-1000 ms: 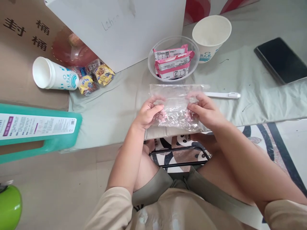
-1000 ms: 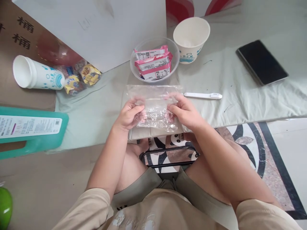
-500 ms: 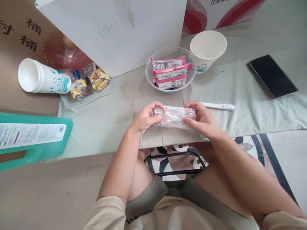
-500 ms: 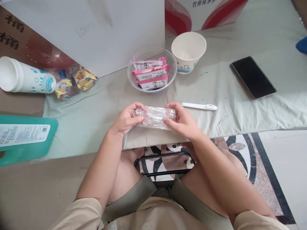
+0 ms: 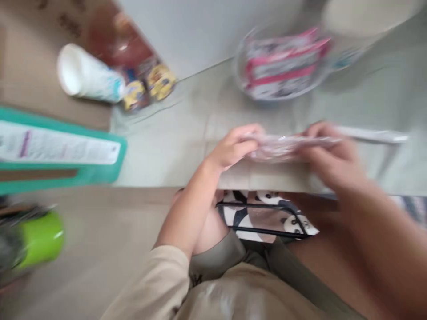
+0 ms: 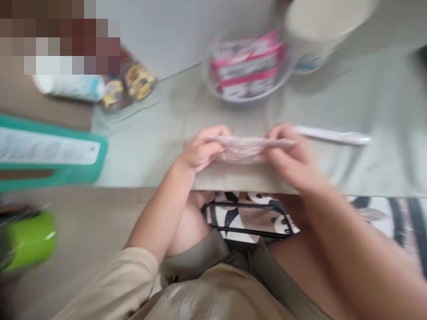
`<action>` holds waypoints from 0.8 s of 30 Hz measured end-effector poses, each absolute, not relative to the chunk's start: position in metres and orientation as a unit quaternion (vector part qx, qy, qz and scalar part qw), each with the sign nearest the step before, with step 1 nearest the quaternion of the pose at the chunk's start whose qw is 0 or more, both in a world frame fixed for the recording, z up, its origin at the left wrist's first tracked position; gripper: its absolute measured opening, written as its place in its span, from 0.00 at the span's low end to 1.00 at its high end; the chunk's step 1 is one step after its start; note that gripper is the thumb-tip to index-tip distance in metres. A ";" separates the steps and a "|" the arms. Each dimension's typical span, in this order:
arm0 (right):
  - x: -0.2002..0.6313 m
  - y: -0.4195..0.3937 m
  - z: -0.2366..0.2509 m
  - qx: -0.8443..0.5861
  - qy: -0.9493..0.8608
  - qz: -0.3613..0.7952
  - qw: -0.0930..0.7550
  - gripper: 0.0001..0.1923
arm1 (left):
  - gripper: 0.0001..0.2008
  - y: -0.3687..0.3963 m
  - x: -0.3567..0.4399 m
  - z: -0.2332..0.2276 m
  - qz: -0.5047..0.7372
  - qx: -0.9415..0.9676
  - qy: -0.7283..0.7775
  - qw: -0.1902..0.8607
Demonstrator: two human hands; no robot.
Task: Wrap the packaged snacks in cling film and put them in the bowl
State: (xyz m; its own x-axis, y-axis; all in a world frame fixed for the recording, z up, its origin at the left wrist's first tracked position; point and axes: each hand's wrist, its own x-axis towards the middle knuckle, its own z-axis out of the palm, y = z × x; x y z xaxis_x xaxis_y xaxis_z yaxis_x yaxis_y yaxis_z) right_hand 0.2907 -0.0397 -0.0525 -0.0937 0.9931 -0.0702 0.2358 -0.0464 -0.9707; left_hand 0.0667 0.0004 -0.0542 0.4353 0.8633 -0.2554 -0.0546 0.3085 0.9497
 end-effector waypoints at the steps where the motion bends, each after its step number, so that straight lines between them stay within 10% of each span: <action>1: 0.293 -0.040 -0.053 -0.534 -0.552 0.477 0.428 0.08 | 0.05 -0.002 0.068 -0.055 0.307 0.484 0.409 0.710; 13: 0.312 -0.035 -0.066 -0.445 -0.559 0.455 0.532 0.19 | 0.05 0.008 0.068 -0.066 0.388 0.503 0.444 0.632; 18: 0.313 -0.034 -0.064 -0.502 -0.670 0.312 0.448 0.32 | 0.04 0.008 0.066 -0.060 0.377 0.550 0.450 0.594; 24: 0.299 -0.038 -0.049 -0.510 -0.717 0.296 0.372 0.16 | 0.11 0.005 0.068 -0.052 0.380 0.571 0.420 0.594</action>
